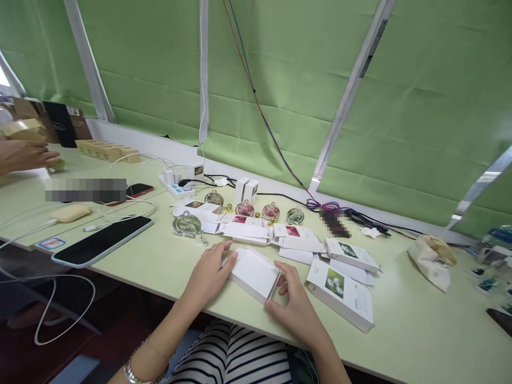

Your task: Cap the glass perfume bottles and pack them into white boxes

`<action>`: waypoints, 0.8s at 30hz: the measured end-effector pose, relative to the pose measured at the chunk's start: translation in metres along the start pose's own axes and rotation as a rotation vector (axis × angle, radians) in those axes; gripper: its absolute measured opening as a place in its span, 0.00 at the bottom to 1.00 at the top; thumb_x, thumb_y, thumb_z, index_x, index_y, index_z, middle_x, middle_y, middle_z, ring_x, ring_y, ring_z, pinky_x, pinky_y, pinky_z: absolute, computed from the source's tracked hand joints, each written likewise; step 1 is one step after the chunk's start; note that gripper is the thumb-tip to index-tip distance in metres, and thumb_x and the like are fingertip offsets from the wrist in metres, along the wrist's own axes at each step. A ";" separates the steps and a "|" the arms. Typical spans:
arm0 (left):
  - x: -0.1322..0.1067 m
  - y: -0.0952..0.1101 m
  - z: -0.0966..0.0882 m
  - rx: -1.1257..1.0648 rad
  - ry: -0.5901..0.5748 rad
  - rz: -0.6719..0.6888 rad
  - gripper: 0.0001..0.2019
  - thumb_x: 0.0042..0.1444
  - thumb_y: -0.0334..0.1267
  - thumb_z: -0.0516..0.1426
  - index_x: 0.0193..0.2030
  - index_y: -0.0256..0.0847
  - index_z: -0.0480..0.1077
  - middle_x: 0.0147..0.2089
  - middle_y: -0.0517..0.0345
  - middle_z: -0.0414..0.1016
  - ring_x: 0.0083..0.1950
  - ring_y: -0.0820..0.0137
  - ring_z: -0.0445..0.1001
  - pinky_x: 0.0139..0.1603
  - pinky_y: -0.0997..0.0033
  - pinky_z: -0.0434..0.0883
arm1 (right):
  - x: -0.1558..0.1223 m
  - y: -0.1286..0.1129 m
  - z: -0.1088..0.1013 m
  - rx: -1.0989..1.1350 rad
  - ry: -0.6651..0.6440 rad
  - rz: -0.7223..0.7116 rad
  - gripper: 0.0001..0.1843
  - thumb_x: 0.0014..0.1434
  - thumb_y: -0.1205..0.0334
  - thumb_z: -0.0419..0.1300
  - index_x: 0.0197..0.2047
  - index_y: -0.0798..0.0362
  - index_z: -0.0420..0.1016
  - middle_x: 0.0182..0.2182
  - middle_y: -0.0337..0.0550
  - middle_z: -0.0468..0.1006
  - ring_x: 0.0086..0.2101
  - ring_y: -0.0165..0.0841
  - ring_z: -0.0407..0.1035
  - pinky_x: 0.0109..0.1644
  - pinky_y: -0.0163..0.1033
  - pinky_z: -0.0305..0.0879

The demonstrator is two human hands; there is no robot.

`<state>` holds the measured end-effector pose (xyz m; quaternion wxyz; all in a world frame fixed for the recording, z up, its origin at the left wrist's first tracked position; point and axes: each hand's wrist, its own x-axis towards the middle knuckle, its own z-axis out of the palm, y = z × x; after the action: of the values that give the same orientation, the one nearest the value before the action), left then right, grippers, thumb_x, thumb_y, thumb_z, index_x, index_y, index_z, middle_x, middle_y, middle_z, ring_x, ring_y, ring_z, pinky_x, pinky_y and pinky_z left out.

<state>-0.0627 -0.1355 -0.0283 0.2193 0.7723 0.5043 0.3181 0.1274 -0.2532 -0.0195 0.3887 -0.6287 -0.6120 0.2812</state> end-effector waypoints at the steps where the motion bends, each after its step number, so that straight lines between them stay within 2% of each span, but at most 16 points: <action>1: 0.000 0.000 0.000 -0.008 -0.004 -0.012 0.24 0.59 0.50 0.44 0.55 0.36 0.61 0.50 0.46 0.70 0.52 0.54 0.68 0.52 0.55 0.63 | 0.000 0.000 0.000 -0.001 0.009 -0.009 0.35 0.47 0.67 0.56 0.58 0.48 0.54 0.53 0.42 0.58 0.42 0.32 0.60 0.48 0.36 0.61; 5: 0.001 0.000 -0.003 -0.065 -0.047 -0.031 0.23 0.59 0.51 0.46 0.55 0.39 0.61 0.41 0.53 0.75 0.45 0.58 0.72 0.46 0.60 0.66 | 0.001 0.001 0.001 -0.003 0.015 -0.013 0.35 0.46 0.67 0.57 0.58 0.47 0.54 0.54 0.42 0.58 0.43 0.33 0.61 0.49 0.36 0.62; 9: 0.001 -0.002 -0.007 -0.176 -0.070 -0.025 0.23 0.57 0.51 0.49 0.56 0.42 0.59 0.39 0.57 0.73 0.36 0.64 0.73 0.40 0.66 0.68 | 0.000 -0.001 0.000 0.000 -0.004 0.002 0.35 0.47 0.66 0.57 0.59 0.47 0.54 0.53 0.43 0.59 0.42 0.33 0.61 0.49 0.38 0.62; 14: 0.001 -0.006 -0.007 -0.367 -0.074 -0.020 0.24 0.55 0.51 0.52 0.55 0.40 0.61 0.32 0.60 0.69 0.36 0.64 0.71 0.37 0.69 0.66 | -0.001 -0.003 -0.001 0.001 -0.005 -0.001 0.34 0.47 0.66 0.58 0.58 0.47 0.55 0.54 0.42 0.59 0.43 0.33 0.61 0.50 0.38 0.62; 24: -0.001 0.001 -0.010 -0.185 -0.054 -0.030 0.21 0.56 0.49 0.49 0.54 0.42 0.62 0.30 0.62 0.66 0.33 0.66 0.70 0.36 0.69 0.66 | 0.000 -0.003 -0.002 0.001 -0.018 0.028 0.38 0.47 0.65 0.58 0.61 0.49 0.51 0.45 0.42 0.63 0.41 0.32 0.61 0.49 0.38 0.61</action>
<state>-0.0692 -0.1364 -0.0211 0.3081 0.7494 0.4782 0.3389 0.1276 -0.2533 -0.0158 0.3794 -0.6345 -0.6066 0.2925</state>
